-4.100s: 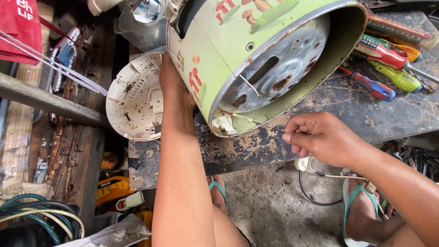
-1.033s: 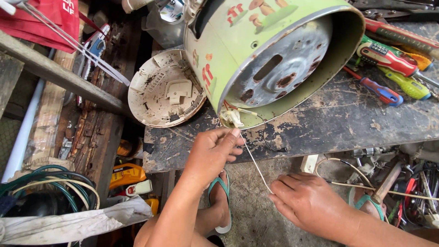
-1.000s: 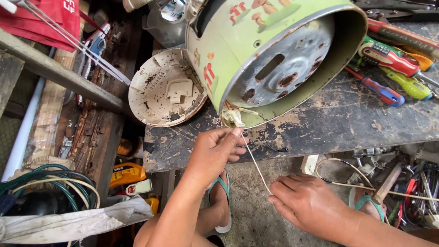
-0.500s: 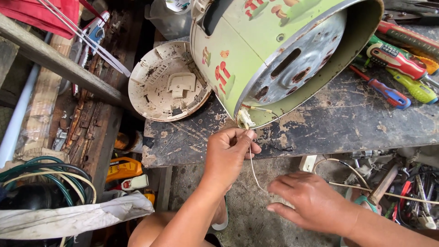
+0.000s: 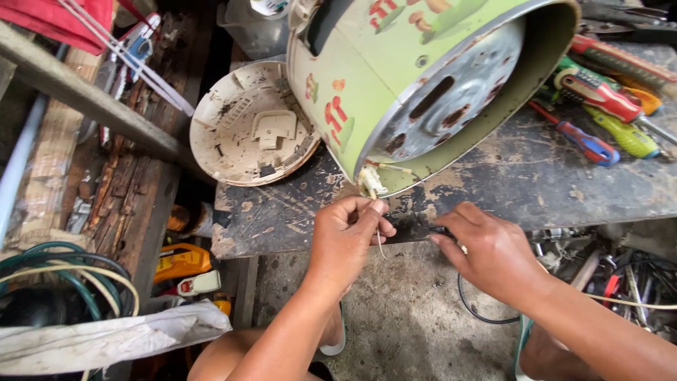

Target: Disassembling and inspecting the internal components of a rice cooker for repair

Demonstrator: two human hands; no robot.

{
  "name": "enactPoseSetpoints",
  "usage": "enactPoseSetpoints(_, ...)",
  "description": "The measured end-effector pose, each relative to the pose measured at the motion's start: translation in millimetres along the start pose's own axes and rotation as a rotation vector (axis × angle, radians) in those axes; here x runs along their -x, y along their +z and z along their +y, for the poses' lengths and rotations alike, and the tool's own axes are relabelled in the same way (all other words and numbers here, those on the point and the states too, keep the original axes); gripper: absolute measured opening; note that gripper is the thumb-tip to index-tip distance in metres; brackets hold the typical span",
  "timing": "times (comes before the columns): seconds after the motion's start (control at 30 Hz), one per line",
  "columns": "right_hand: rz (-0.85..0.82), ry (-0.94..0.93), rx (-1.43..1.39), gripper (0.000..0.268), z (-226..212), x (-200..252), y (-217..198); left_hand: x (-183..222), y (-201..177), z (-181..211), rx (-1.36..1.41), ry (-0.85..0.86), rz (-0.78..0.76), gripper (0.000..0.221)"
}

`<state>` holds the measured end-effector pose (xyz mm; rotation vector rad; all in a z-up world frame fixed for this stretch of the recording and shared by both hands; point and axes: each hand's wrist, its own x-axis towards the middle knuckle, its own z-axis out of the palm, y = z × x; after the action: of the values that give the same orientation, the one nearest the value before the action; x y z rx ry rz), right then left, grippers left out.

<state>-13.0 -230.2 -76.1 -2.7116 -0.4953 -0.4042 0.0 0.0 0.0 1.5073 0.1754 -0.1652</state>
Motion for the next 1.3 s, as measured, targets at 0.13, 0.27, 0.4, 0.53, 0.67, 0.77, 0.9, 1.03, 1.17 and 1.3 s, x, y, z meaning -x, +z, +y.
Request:
enactPoseSetpoints(0.13, 0.019, -0.085, 0.009, 0.012, 3, 5, 17, -3, 5, -7, 0.048, -0.014, 0.035, 0.019)
enactPoseSetpoints(0.27, -0.023, -0.095, -0.021, 0.011, -3, 7, 17, -1, 11, -4, 0.046, -0.047, 0.021, 0.023)
enactPoseSetpoints(0.4, -0.251, -0.185, -0.202, 0.018, -12, 12, 9, 0, 19, 1, -0.036, -0.124, 0.01, 0.029)
enactPoseSetpoints(0.53, -0.424, -0.239, -0.318, 0.021, -20, 17, 8, -2, 28, 2, -0.095, -0.21, -0.013, 0.037)
enactPoseSetpoints(0.67, -0.557, -0.225, -0.358, 0.023, -27, 22, 0, -3, 32, 0, -0.116, -0.202, -0.01, 0.034)
enactPoseSetpoints(0.77, -0.697, -0.225, -0.399, 0.022, -33, 29, -3, -3, 34, 4, -0.004, -0.252, 0.022, 0.039)
enactPoseSetpoints(0.9, -0.737, -0.262, -0.373, 0.012, -35, 32, -10, -3, 34, 4, 0.019, -0.282, 0.056, 0.035)
enactPoseSetpoints(1.03, -0.476, -0.285, -0.345, 0.022, -15, 19, -29, -3, 26, -15, 0.129, -0.141, 0.024, 0.039)
enactPoseSetpoints(1.17, -0.22, -0.217, -0.231, 0.024, 24, -6, -57, -3, 22, -17, 0.264, -0.118, 0.01, 0.04)
enactPoseSetpoints(1.3, 0.097, -0.014, -0.014, 0.015, 75, -24, -86, -5, 22, -22, 0.275, -0.095, 0.014, 0.03)
